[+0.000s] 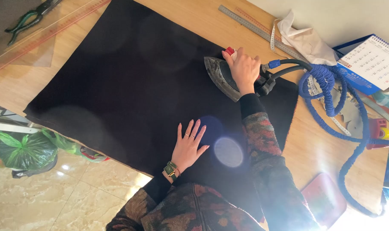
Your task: Ironing a large piece of black fabric using a steam iron on a wooden workbench
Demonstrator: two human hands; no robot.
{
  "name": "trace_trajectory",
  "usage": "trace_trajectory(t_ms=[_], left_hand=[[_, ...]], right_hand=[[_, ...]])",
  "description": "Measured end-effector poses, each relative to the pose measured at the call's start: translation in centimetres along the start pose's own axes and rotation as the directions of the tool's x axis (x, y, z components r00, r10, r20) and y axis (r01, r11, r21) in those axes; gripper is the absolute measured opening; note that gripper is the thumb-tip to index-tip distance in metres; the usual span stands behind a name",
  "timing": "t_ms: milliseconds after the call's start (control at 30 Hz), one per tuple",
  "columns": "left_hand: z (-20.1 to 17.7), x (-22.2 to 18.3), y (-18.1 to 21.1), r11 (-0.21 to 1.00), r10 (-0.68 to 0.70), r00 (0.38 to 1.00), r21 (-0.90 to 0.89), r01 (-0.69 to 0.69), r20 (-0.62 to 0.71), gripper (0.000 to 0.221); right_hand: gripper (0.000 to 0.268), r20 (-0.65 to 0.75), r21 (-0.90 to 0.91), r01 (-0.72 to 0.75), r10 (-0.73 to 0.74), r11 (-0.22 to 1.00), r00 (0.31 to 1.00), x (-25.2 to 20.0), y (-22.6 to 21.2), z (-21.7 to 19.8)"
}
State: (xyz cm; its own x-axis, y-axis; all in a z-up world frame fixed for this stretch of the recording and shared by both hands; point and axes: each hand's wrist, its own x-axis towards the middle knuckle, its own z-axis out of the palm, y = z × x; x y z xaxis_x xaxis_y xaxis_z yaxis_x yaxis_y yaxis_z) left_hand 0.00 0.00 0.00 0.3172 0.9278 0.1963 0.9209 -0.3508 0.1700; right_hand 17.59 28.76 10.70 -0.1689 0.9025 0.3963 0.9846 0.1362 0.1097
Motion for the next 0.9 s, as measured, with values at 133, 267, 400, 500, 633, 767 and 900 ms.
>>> trace_trajectory(t_ms=[133,267,400,500,633,767,900], left_hand=[[-0.08,0.00,-0.06,1.000,0.002,1.000,-0.013,-0.002,0.005,0.071],[0.08,0.00,-0.07,1.000,0.003,1.000,-0.009,-0.003,0.003,0.070],[0.04,-0.02,-0.06,1.000,-0.001,1.000,-0.011,0.001,0.016,0.071],[-0.18,-0.01,-0.04,1.000,-0.003,1.000,-0.028,0.003,0.023,0.071],[-0.17,0.00,-0.02,1.000,-0.001,1.000,-0.029,0.002,0.016,0.071],[-0.25,-0.02,0.01,1.000,-0.004,1.000,-0.016,0.005,0.013,0.070],[-0.27,0.01,-0.03,1.000,-0.004,1.000,-0.018,0.004,0.024,0.069]], right_hand=[[0.064,-0.004,0.008,-0.017,0.017,1.000,1.000,-0.10,-0.08,-0.08],[0.065,-0.049,-0.018,-0.002,0.001,1.000,0.999,-0.20,-0.14,0.07],[0.065,-0.038,0.003,-0.012,0.012,1.000,0.999,-0.15,-0.03,0.20],[0.065,-0.031,0.002,-0.016,0.016,1.000,0.999,-0.19,-0.19,-0.19],[0.066,-0.046,-0.010,-0.011,0.011,1.000,0.999,-0.16,-0.17,0.06],[0.066,-0.029,0.004,-0.022,0.022,1.000,0.999,-0.15,-0.13,0.23],[0.068,-0.021,0.007,-0.026,0.026,1.000,0.999,-0.13,-0.21,0.17]])
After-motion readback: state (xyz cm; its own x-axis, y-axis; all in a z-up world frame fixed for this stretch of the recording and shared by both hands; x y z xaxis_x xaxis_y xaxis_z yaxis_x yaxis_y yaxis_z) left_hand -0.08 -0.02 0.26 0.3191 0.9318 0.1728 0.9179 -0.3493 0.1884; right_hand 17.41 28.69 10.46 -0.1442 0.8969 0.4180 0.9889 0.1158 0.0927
